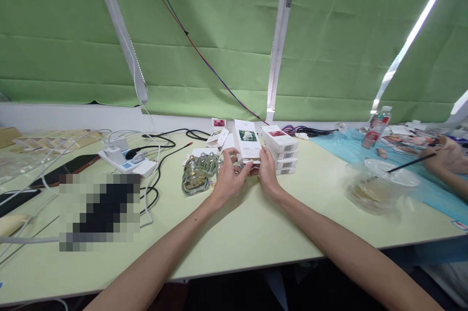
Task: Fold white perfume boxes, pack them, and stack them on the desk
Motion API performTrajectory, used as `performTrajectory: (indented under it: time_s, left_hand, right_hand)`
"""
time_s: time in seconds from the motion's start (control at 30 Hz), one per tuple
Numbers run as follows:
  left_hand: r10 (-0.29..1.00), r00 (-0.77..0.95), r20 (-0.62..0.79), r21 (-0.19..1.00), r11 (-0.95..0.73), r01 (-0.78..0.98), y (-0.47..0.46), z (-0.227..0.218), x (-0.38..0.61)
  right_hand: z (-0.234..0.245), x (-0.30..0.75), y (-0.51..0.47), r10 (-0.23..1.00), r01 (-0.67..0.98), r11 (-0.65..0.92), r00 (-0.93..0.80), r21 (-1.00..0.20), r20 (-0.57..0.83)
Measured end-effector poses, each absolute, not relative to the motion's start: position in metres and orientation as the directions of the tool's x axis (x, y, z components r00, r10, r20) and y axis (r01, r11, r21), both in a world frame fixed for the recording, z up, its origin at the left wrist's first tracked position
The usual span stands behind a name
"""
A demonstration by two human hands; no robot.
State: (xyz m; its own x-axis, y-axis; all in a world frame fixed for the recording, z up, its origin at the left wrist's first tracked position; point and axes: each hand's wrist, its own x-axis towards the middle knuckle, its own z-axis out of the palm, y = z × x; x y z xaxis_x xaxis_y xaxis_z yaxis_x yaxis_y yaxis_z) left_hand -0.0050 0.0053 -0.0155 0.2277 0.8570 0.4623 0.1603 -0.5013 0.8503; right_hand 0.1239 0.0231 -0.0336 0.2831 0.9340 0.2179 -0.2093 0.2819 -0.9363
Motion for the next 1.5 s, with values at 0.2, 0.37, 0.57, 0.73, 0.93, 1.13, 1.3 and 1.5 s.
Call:
performTrajectory:
  time_s: [0.2,0.37,0.57,0.73,0.93,1.13,1.3,1.5]
  left_hand:
    - [0.852,0.232,0.469,0.839,-0.512,0.185,0.0044,-0.0151,-0.0053]
    - [0.851,0.214,0.479,0.839,-0.516,0.173,0.0029,-0.0127,-0.0048]
    - [0.834,0.216,0.507,0.823,-0.543,0.167,0.0047,-0.0141,-0.0058]
    - [0.820,0.218,0.530,0.806,-0.567,0.171,0.0062,-0.0168,-0.0063]
    - [0.814,0.209,0.541,0.790,-0.578,0.204,0.0061,-0.0176,-0.0073]
    - [0.802,0.211,0.559,0.777,-0.595,0.204,0.0067,-0.0179,-0.0075]
    - [0.802,0.204,0.562,0.777,-0.596,0.201,0.0072,-0.0184,-0.0082]
    - [0.812,0.190,0.552,0.779,-0.583,0.230,0.0049,-0.0161,-0.0078]
  right_hand:
    - [-0.0346,0.1239,0.0232,0.926,-0.199,0.300,0.296,-0.933,0.234]
    - [-0.0366,0.1241,0.0236,0.927,-0.188,0.310,0.278,-0.932,0.252]
    - [-0.0337,0.1221,0.0211,0.935,-0.191,0.287,0.268,-0.939,0.231]
    - [-0.0301,0.1210,0.0186,0.940,-0.217,0.288,0.252,-0.933,0.231]
    - [-0.0287,0.1201,0.0179,0.939,-0.212,0.294,0.245,-0.932,0.240]
    - [-0.0299,0.1203,0.0191,0.944,-0.217,0.289,0.227,-0.932,0.240]
    - [-0.0310,0.1199,0.0193,0.944,-0.221,0.298,0.213,-0.928,0.253]
    - [-0.0322,0.1196,0.0206,0.945,-0.218,0.296,0.211,-0.930,0.251]
